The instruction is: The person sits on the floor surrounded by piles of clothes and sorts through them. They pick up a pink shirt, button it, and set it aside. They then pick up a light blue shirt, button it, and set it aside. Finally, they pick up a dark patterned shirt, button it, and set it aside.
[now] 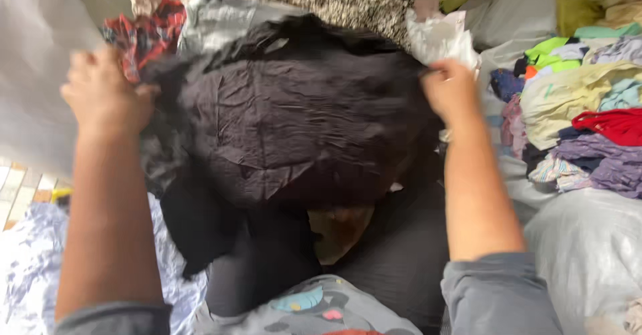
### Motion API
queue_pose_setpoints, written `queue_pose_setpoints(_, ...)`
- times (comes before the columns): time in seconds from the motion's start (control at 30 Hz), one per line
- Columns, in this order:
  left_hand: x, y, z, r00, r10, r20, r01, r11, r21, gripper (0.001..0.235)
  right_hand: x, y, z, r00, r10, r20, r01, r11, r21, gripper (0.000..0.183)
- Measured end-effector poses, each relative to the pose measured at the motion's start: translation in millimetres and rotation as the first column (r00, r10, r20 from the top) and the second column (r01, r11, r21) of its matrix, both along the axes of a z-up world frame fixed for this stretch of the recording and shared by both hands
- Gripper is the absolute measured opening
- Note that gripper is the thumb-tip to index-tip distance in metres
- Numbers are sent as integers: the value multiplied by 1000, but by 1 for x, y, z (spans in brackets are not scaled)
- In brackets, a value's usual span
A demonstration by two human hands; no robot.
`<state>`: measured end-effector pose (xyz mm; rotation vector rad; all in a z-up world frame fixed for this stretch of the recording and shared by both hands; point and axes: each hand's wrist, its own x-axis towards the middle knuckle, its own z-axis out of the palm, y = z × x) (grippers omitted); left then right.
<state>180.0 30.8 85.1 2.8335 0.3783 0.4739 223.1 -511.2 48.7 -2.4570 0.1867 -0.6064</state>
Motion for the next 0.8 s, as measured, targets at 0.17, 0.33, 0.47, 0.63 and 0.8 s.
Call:
queue_pose_setpoints(0.17,4,-12,-74,990,-131,49,134,989,-64,49,5,60,-61,962,46,-267,-97,978,-183,36)
queue_pose_setpoints(0.33,32,-20,-116,993,-107,42,110,991,-74,32,26,102,-96,991,133,-14,-134,976,-171,15)
queue_pose_setpoints(0.47,54,-29,-119,994,-88,66,85,996,40,58,53,132,-96,977,190,-97,-201,973,-111,28)
queue_pose_setpoints(0.63,65,-25,-119,986,-159,51,155,986,65,32,82,136,-94,982,126,-144,-156,962,-222,32)
queue_pose_setpoints(0.8,54,10,-100,837,-308,453,430,881,-196,25,87,92,-79,986,86,-143,-54,975,215,31)
